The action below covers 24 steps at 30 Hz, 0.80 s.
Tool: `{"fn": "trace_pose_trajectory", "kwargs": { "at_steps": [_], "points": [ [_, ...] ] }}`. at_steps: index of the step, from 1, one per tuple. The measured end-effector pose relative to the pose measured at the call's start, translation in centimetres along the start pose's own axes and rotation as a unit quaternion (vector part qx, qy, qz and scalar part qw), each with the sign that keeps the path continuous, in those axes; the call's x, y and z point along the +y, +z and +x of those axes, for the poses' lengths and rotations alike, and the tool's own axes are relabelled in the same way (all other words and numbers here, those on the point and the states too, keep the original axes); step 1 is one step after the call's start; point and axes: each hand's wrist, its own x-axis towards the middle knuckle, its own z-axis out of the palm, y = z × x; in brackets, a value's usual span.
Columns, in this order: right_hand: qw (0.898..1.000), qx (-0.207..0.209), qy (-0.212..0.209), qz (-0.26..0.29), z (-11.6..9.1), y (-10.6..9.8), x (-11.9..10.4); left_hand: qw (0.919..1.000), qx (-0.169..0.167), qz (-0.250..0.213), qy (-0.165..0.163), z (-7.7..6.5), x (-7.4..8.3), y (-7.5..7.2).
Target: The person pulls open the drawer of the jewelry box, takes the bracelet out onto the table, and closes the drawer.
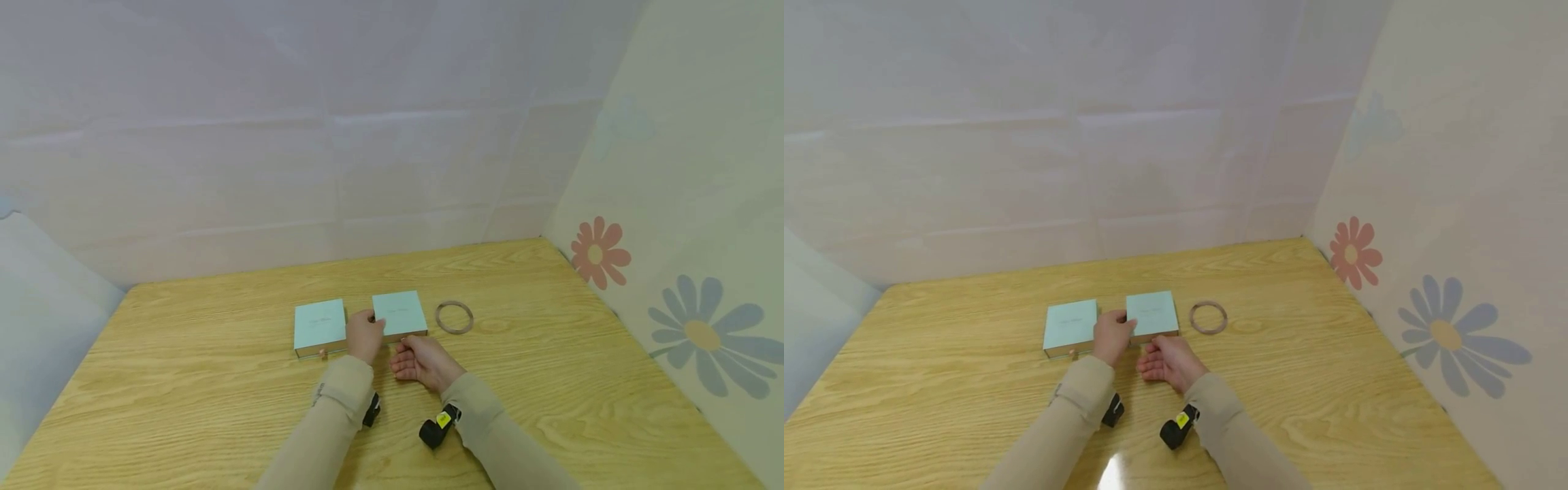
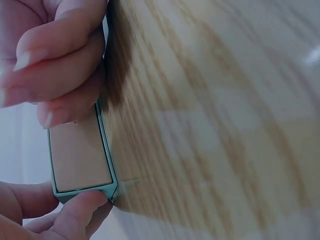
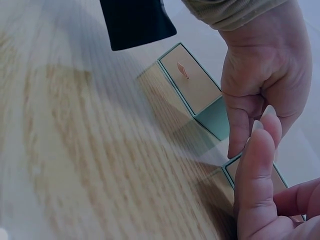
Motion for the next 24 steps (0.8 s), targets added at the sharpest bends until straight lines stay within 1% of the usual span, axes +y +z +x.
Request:
{"fn": "trace_pose_trajectory", "kwargs": {
  "at_steps": [9, 14, 24],
  "points": [
    [1.000, 0.008, 0.002, -0.010, -0.06, -0.04, 0.02, 0.9999, 0.011, -0.002, -0.008, 0.02, 0.23, 0.13],
    [1.000, 0.004, 0.006, -0.014, -0.11, -0.11, 0.10, 0.9998, 0.009, -0.006, -0.017, 0.09, 0.10, 0.16],
    [1.000, -0.011, 0.007, -0.022, -0.33, -0.19, 0.21, 0.9999, 0.003, -0.009, -0.006, 0.11, -0.05, 0.12]
  ]
}}
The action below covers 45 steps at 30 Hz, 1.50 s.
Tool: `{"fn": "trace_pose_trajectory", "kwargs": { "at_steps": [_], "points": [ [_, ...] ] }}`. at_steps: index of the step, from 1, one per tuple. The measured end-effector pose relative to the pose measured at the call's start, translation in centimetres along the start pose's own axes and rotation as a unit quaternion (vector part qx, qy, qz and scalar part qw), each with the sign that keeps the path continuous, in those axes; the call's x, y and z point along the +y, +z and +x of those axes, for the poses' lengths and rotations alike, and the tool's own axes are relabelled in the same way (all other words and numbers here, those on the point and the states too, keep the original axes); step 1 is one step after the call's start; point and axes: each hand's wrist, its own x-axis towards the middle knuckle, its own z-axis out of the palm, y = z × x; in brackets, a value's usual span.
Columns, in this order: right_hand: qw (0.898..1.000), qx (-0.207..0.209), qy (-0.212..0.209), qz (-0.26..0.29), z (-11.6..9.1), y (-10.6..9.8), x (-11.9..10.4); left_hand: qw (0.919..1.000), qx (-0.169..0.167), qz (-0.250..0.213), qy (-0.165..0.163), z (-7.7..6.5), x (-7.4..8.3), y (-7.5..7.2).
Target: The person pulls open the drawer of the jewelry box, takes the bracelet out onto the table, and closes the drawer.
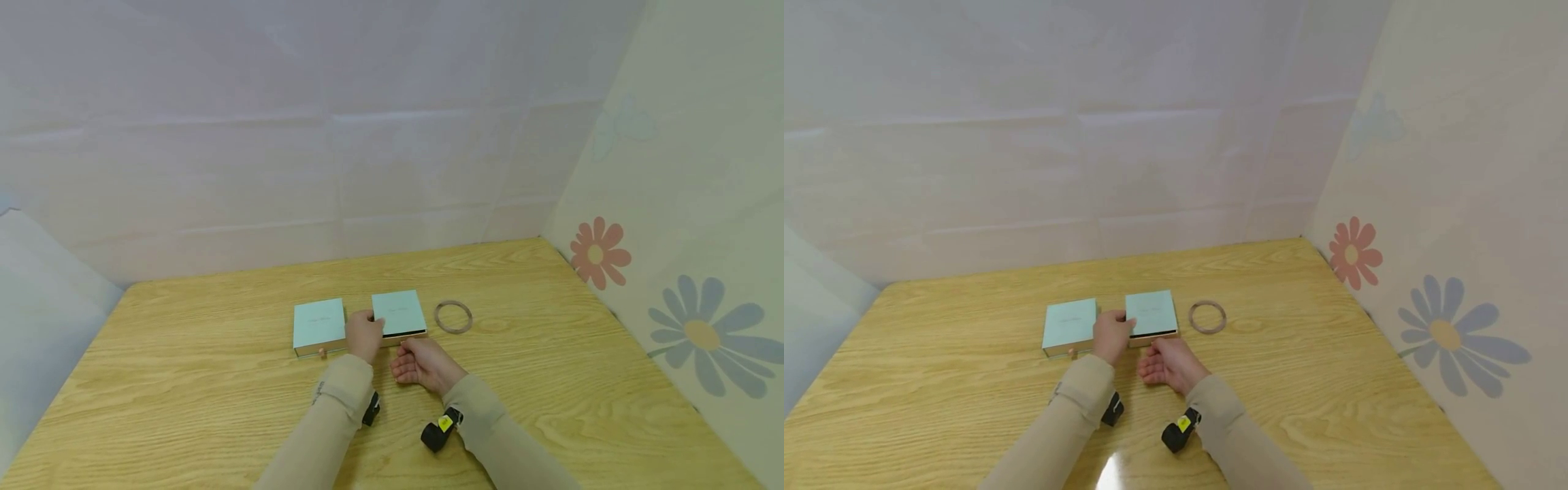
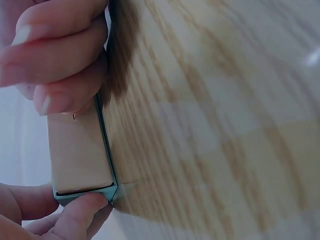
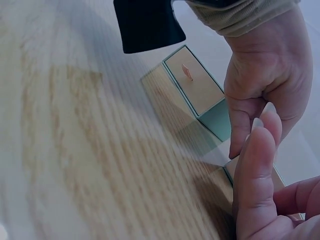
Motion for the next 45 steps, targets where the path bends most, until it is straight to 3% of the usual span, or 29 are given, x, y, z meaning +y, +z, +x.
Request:
{"fn": "trace_pose_trajectory", "kwargs": {
  "at_steps": [27, 45],
  "points": [
    [1.000, 0.011, 0.006, -0.022, -0.5, 0.2, 0.3, 0.9997, -0.014, -0.005, -0.021, -0.2, 0.1, -0.2],
    [0.998, 0.027, 0.006, -0.050, -1.0, 0.3, 0.4, 0.9998, -0.016, -0.011, -0.012, -0.1, -0.1, -0.1]
  ]
}}
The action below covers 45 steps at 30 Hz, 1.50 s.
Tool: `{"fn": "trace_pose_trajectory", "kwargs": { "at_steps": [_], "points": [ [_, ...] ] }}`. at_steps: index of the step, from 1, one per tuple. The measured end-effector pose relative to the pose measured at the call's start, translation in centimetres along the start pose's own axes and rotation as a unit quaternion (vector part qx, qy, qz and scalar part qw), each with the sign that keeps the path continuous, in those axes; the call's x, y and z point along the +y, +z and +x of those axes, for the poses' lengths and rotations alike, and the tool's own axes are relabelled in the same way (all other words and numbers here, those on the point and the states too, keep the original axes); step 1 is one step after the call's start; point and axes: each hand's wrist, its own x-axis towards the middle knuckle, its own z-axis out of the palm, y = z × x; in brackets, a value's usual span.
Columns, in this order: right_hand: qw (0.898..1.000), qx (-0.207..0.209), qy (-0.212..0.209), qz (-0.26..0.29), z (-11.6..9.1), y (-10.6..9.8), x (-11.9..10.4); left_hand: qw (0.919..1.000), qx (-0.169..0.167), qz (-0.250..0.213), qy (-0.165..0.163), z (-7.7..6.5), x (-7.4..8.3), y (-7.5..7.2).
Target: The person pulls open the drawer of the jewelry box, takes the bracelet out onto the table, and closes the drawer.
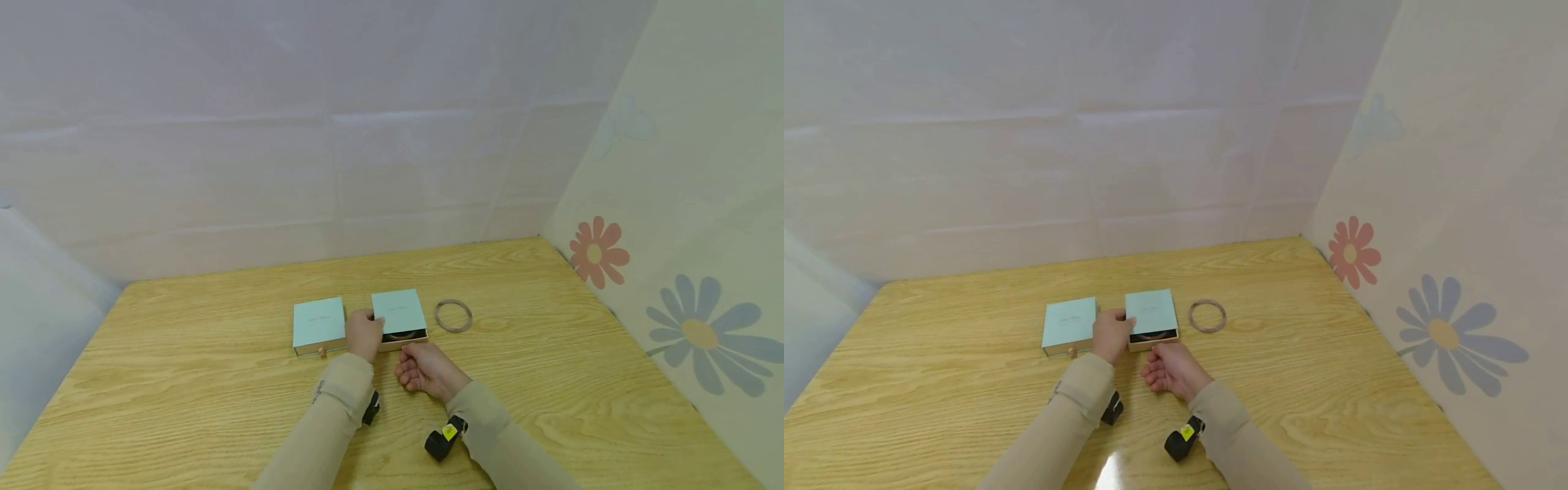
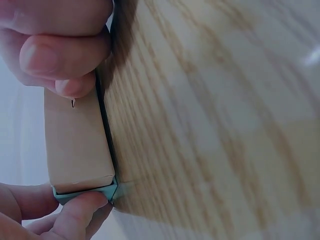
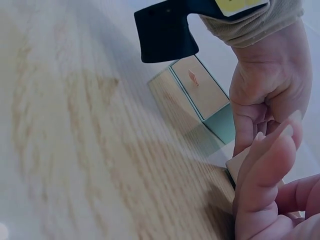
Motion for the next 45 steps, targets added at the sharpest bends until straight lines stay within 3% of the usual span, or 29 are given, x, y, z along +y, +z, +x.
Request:
{"fn": "trace_pose_trajectory", "kwargs": {
  "at_steps": [24, 45],
  "points": [
    [1.000, 0.004, 0.003, -0.024, -0.08, -0.14, 0.17, 1.0000, 0.002, 0.002, -0.006, -0.24, 0.42, -0.04],
    [1.000, -0.001, -0.001, -0.022, -0.30, -0.13, 0.49, 0.9996, -0.005, -0.027, -0.008, -0.27, 0.16, 0.08]
  ]
}}
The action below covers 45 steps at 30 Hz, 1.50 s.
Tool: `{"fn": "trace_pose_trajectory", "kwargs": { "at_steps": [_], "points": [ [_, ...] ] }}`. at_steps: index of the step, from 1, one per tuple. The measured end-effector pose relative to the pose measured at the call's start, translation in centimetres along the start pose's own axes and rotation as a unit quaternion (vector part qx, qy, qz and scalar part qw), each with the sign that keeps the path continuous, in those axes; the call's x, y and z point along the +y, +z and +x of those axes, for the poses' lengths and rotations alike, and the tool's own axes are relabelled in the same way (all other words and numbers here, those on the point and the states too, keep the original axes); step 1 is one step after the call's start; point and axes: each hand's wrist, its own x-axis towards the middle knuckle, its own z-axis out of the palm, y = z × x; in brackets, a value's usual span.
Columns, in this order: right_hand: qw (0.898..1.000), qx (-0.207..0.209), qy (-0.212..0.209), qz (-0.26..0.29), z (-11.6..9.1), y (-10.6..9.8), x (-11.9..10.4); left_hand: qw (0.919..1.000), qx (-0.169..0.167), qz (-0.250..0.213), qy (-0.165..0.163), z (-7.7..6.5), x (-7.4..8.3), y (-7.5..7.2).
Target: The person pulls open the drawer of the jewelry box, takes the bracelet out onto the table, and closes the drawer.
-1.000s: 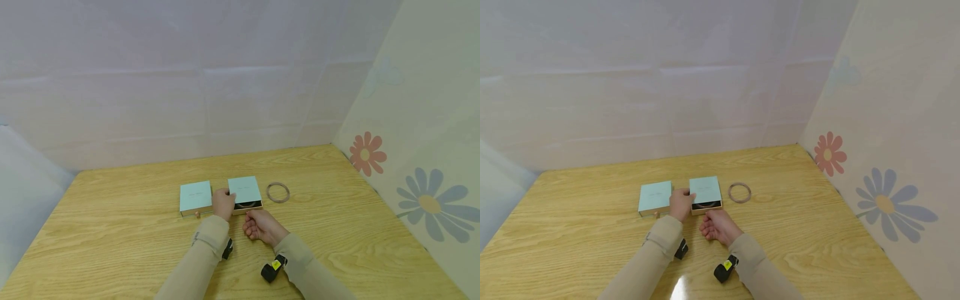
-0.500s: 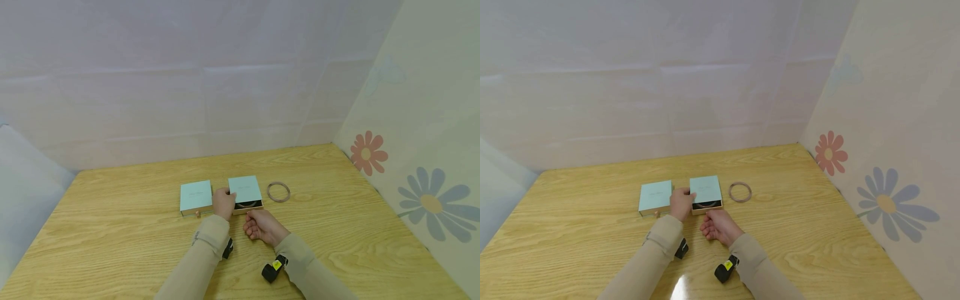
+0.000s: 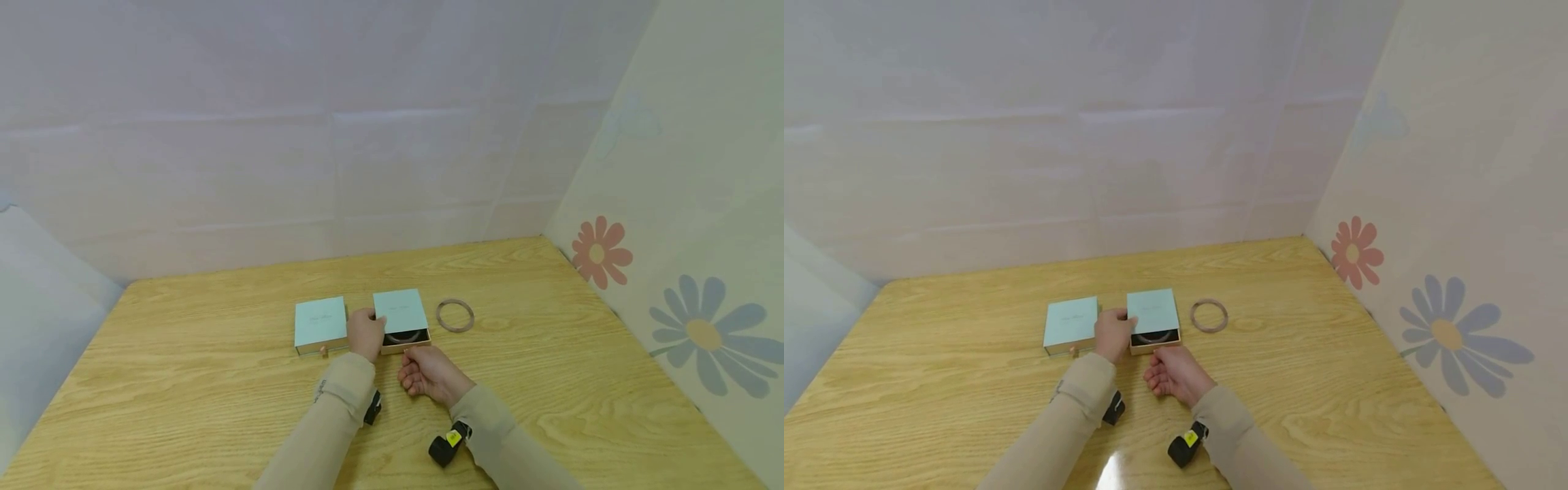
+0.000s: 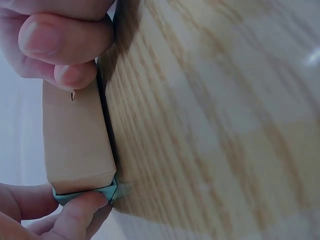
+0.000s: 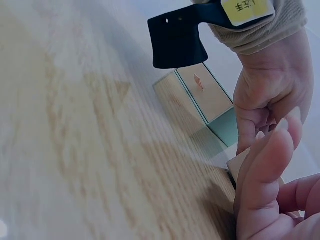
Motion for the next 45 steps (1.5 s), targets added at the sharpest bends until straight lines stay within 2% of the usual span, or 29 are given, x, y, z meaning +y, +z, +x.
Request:
{"fn": "trace_pose_trajectory", "kwargs": {
  "at_steps": [26, 33, 45],
  "points": [
    [1.000, -0.005, 0.002, -0.004, -0.71, 0.14, 0.65, 0.9998, 0.011, 0.018, -0.005, -0.50, -0.36, 0.06],
    [1.000, -0.002, 0.004, -0.006, -0.74, 0.21, 0.54, 0.9999, 0.010, 0.013, 0.000, -0.16, -0.50, 0.19],
    [1.000, -0.004, 0.003, -0.005, -0.64, 0.12, 0.26, 0.9998, 0.011, 0.015, -0.010, -0.28, 0.30, -0.06]
  ]
}}
